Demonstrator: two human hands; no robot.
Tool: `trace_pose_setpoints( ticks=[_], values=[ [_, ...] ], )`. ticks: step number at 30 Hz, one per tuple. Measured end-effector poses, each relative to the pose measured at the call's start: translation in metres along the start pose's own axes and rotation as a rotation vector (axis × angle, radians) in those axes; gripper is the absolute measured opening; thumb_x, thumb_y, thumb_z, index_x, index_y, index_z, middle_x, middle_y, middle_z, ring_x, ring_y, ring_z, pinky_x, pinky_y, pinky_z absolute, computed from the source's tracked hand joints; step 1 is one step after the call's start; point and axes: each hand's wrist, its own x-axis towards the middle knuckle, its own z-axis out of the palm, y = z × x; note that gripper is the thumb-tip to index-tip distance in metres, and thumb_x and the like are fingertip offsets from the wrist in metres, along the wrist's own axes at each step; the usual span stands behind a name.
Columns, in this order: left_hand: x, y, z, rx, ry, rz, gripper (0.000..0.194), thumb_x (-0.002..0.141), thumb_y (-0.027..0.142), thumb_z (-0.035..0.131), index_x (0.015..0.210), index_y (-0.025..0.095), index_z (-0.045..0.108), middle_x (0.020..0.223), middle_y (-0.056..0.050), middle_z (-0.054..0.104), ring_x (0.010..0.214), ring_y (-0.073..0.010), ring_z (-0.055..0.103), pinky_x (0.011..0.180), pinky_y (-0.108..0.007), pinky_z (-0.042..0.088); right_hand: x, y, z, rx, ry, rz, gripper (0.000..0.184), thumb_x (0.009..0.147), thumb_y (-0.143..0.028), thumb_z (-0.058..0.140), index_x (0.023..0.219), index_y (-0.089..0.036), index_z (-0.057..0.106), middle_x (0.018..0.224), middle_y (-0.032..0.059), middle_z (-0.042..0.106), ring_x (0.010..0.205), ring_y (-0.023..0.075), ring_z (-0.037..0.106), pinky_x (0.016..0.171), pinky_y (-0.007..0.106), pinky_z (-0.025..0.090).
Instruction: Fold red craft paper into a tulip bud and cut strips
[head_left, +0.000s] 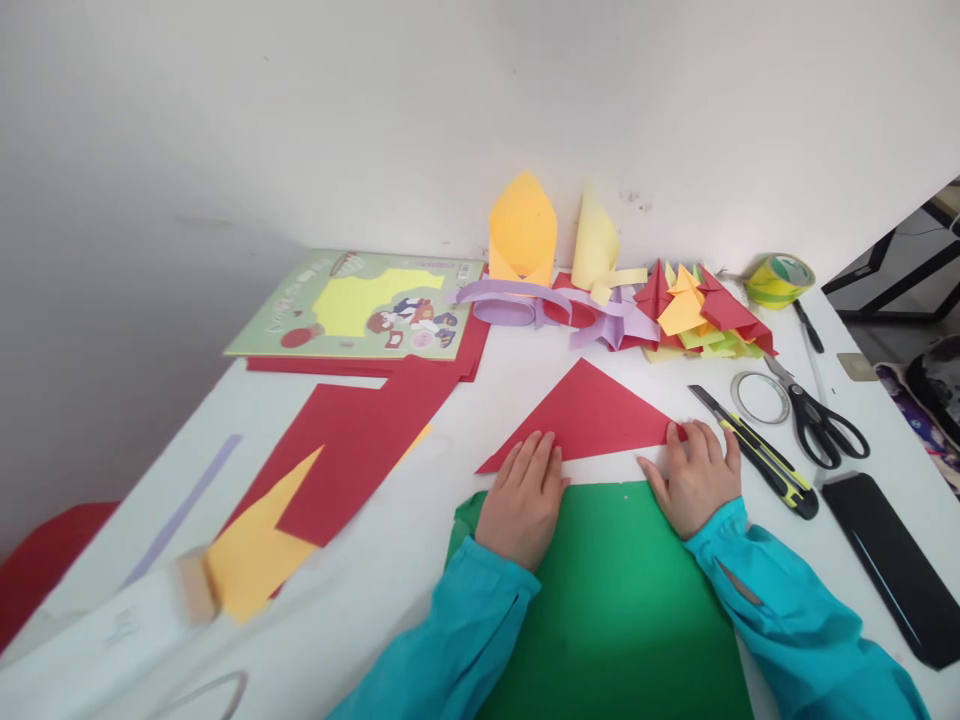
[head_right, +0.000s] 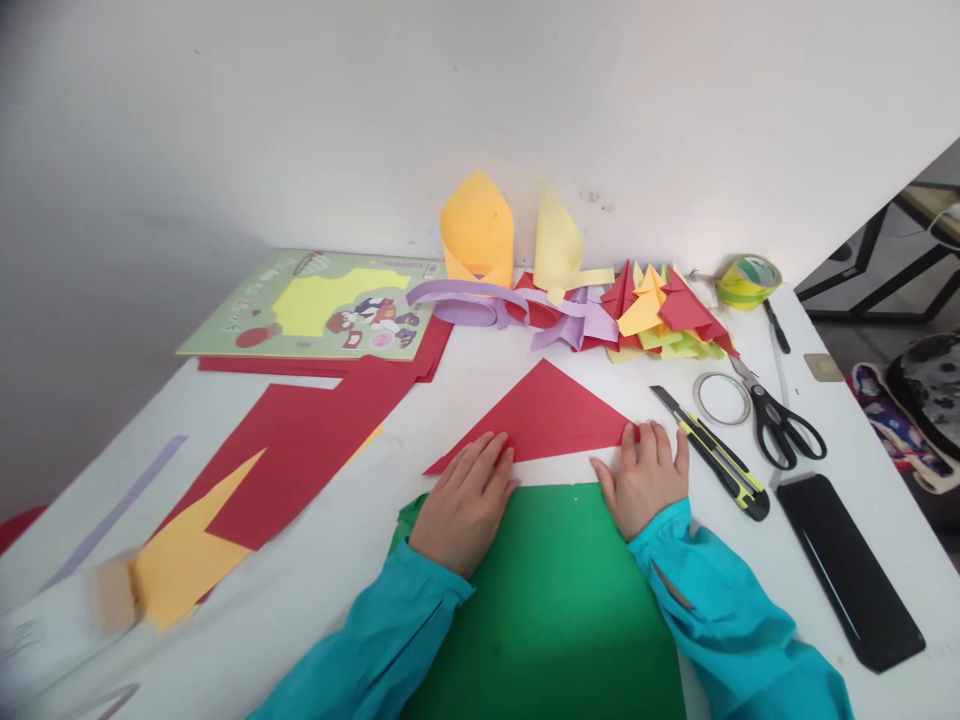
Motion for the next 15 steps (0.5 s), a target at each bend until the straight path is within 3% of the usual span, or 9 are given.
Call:
trace_pose_setpoints(
  ticks=[4,9,15],
  values=[
    [0.005,-0.008,0.002,-0.069,-0.011,0.072,0.027,0.086,0.006,0.040,0.098,0.006,0.065,0.096,-0.018,0.066,0.096,-0.0256,0.061,0.079,-0.039,0.052,-0.001,0.003,0.003,0.036,0.009,-0.024,0.052,0.085,-0.048,0.046,0.112,-0.006,0.058,0.107,0.0198,0.059,0.109,0.0314,0.045,0.101,0.052,0.020],
    [0.013,-0.011,-0.003,-0.005,-0.031,0.154,0.030,0.086,0.004,0.038,0.095,0.008,0.066,0.093,-0.017,0.066,0.088,-0.0238,0.062,0.073,-0.038,0.054,0.004,0.000,0.002,0.073,0.024,-0.047,0.044,0.086,-0.043,0.047,0.108,-0.007,0.060,0.105,0.0179,0.061,0.107,0.0293,0.048,0.102,0.052,0.020],
    [0.016,-0.012,-0.002,0.020,0.007,0.208,0.025,0.084,0.005,0.042,0.093,0.006,0.065,0.090,-0.016,0.065,0.084,-0.0244,0.059,0.069,-0.037,0.052,0.013,-0.011,0.010,0.191,0.083,-0.263,0.024,0.087,-0.031,0.052,0.100,-0.015,0.064,0.096,0.0103,0.064,0.097,0.0226,0.051,0.098,0.044,0.028]
  ],
)
